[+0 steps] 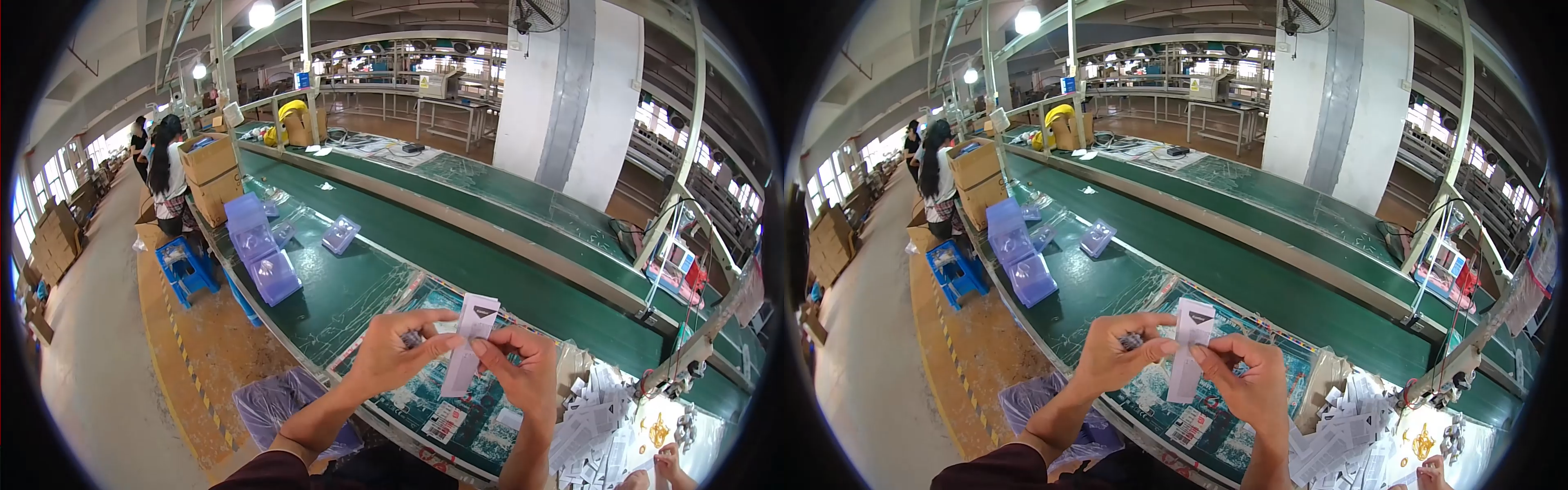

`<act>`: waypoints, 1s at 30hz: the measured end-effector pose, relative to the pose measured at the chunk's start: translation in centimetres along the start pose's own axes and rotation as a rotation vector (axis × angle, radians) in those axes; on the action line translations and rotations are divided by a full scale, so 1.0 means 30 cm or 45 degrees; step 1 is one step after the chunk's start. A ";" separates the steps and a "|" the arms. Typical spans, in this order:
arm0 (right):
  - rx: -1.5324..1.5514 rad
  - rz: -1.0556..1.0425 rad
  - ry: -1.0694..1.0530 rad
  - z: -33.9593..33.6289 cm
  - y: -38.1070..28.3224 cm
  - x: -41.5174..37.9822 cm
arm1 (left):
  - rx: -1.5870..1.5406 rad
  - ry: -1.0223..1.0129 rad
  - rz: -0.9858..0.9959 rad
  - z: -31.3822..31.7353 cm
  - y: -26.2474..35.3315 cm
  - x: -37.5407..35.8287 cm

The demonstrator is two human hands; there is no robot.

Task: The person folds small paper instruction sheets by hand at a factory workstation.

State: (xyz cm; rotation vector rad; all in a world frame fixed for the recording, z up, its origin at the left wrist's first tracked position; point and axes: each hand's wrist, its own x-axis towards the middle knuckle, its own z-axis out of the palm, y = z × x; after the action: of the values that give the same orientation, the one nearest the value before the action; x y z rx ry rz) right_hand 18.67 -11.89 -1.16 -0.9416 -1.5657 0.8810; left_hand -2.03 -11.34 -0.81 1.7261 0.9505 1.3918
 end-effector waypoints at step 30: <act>0.233 0.028 0.128 0.028 0.011 0.017 | 0.288 -0.388 0.198 -0.006 -0.060 0.040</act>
State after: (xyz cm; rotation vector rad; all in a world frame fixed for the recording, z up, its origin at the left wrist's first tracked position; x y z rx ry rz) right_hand 17.81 -11.35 -1.41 -0.8600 -1.3674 0.9603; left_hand -2.22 -9.42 -1.79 2.1484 0.8421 1.1023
